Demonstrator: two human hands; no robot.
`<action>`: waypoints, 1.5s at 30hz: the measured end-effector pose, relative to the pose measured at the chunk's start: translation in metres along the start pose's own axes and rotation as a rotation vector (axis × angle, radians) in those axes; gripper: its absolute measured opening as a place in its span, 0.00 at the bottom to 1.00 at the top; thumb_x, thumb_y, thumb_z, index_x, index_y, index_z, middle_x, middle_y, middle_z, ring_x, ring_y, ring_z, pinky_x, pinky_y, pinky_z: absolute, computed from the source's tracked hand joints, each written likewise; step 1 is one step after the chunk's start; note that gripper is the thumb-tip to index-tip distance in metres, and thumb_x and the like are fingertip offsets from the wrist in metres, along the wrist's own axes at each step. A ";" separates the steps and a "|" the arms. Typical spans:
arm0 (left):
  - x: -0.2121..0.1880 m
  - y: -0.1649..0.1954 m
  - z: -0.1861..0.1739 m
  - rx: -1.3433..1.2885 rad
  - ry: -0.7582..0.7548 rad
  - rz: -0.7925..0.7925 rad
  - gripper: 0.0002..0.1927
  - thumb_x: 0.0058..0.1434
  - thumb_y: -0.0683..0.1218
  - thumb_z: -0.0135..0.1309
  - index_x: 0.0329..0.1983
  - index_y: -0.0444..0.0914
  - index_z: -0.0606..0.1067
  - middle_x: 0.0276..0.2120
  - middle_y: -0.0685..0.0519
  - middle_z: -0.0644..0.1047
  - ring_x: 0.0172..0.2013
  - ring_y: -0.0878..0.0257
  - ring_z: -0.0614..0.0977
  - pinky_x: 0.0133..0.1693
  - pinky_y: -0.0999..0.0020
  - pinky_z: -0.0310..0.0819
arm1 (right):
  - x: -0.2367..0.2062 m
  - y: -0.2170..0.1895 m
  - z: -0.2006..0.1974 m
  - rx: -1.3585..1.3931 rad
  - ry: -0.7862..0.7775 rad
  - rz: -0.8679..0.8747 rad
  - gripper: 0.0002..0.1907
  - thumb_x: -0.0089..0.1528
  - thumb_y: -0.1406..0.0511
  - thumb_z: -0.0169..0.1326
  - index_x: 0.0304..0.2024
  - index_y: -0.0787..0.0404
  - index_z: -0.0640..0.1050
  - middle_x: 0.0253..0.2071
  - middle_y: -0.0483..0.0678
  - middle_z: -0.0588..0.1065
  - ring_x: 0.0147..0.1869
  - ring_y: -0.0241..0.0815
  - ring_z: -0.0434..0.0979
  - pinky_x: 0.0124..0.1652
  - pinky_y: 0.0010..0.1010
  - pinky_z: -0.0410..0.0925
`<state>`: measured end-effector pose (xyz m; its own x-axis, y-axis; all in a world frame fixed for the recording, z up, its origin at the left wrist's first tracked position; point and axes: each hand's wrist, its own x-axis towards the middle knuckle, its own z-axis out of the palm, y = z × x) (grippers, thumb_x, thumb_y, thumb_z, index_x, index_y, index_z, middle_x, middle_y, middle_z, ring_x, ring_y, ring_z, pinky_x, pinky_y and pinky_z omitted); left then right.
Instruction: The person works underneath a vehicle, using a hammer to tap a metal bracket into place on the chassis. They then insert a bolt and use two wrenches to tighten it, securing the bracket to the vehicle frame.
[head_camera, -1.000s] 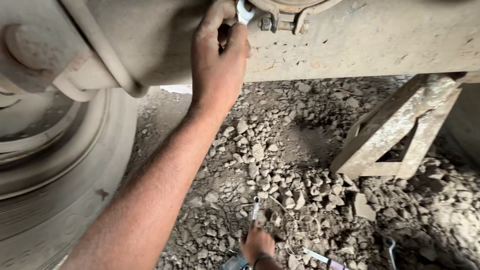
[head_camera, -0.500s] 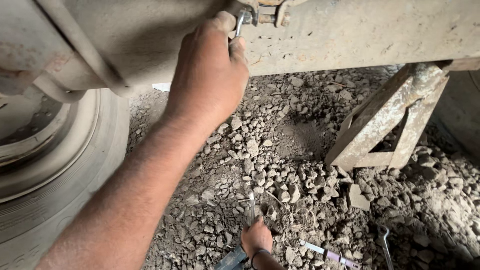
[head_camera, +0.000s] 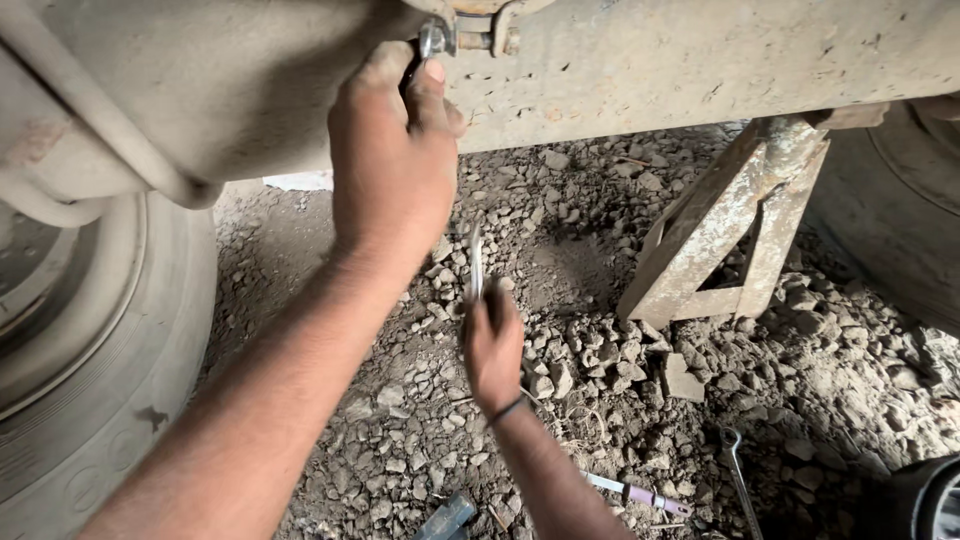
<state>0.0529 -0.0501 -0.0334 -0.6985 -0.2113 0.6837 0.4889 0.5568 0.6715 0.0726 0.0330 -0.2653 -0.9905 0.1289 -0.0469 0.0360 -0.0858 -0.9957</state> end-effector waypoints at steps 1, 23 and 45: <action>-0.002 -0.001 0.003 0.016 0.019 0.005 0.08 0.77 0.42 0.44 0.45 0.36 0.73 0.30 0.54 0.79 0.29 0.69 0.83 0.27 0.74 0.77 | 0.006 -0.027 -0.003 0.038 -0.002 -0.148 0.17 0.70 0.62 0.45 0.55 0.68 0.73 0.34 0.52 0.74 0.28 0.34 0.65 0.25 0.27 0.62; -0.014 -0.001 0.009 0.004 0.077 0.182 0.07 0.79 0.39 0.42 0.43 0.35 0.70 0.28 0.54 0.75 0.33 0.67 0.83 0.33 0.69 0.76 | 0.063 -0.120 -0.007 0.193 -0.051 -0.887 0.22 0.80 0.59 0.40 0.75 0.58 0.63 0.74 0.54 0.67 0.77 0.45 0.68 0.72 0.41 0.69; -0.009 -0.023 0.037 -0.381 0.121 -0.023 0.20 0.79 0.58 0.37 0.53 0.39 0.73 0.30 0.59 0.70 0.29 0.72 0.72 0.30 0.77 0.73 | 0.006 -0.181 -0.045 0.562 -0.179 0.024 0.23 0.75 0.55 0.37 0.29 0.55 0.72 0.19 0.35 0.61 0.19 0.31 0.51 0.19 0.23 0.48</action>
<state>0.0289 -0.0306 -0.0657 -0.6560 -0.3261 0.6807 0.6485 0.2180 0.7293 0.0665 0.0938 -0.0885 -0.9990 -0.0447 -0.0063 0.0320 -0.6030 -0.7971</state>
